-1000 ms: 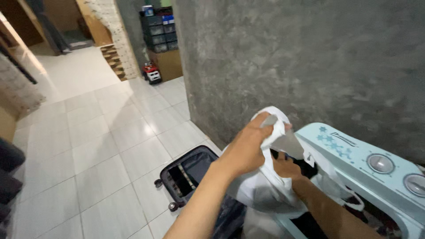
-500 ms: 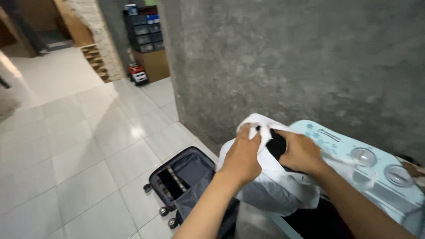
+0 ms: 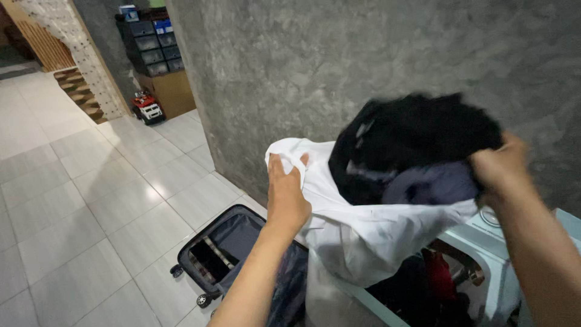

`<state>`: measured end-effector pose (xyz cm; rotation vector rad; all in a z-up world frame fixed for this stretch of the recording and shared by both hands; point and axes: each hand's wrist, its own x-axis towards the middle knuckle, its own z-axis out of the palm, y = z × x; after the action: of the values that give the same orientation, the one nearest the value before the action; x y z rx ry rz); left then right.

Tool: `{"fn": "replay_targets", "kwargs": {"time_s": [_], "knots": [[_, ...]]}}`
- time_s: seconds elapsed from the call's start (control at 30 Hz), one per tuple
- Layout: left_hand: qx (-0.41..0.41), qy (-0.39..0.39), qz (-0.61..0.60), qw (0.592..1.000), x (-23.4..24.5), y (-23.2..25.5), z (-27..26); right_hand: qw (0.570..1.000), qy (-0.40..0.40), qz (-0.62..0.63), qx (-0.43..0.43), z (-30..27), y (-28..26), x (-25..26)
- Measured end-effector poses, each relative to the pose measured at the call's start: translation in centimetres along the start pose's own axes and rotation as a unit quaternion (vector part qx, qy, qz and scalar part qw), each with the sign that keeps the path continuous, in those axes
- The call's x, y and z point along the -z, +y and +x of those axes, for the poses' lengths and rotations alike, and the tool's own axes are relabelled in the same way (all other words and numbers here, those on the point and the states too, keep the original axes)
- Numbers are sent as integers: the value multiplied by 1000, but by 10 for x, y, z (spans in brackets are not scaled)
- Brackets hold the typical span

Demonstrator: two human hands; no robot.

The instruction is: The person opens a red suitcase, removes a white plastic bag containing clothes, and places the clothes into a top-loading washing machine. The person also briefly stirs food cooking in a pan on a stove.

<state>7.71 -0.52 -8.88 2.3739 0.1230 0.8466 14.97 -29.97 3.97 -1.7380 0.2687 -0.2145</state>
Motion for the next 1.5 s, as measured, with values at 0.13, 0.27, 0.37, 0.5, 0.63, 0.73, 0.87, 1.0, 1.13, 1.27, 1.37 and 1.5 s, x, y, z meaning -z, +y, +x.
{"fn": "replay_targets", "kwargs": {"time_s": [0.13,0.27,0.37,0.5,0.63,0.73,0.87,1.0,1.13,1.27,1.37,1.5], "knots": [[-1,-41,64,997,-2,-21,-4,985,-1,116,125,34,-36,23],[33,-59,11,998,18,-35,-34,981,32,84,172,70,-30,52],[10,-38,-40,998,29,-28,-48,987,50,1,154,92,21,64],[-50,-21,-110,992,40,0,-38,982,24,-180,58,113,90,100],[-110,-27,-144,983,53,24,-19,889,-160,-416,-104,95,174,101],[-191,-8,-145,971,53,46,-10,797,-320,-510,-42,80,213,80],[-231,-23,-209,950,56,76,-3,829,-346,-436,-62,63,218,42],[-272,19,-207,940,74,95,31,781,-474,-401,-71,31,216,-7],[-240,8,-185,953,85,106,52,789,-555,-258,61,-6,251,-58],[-291,97,-119,944,97,105,52,912,-368,-179,-22,-9,280,-97],[-212,13,-152,965,116,97,47,941,-270,-106,175,-10,279,-114],[-246,14,-136,960,130,90,43,915,-392,-13,94,-12,259,-128]]}}
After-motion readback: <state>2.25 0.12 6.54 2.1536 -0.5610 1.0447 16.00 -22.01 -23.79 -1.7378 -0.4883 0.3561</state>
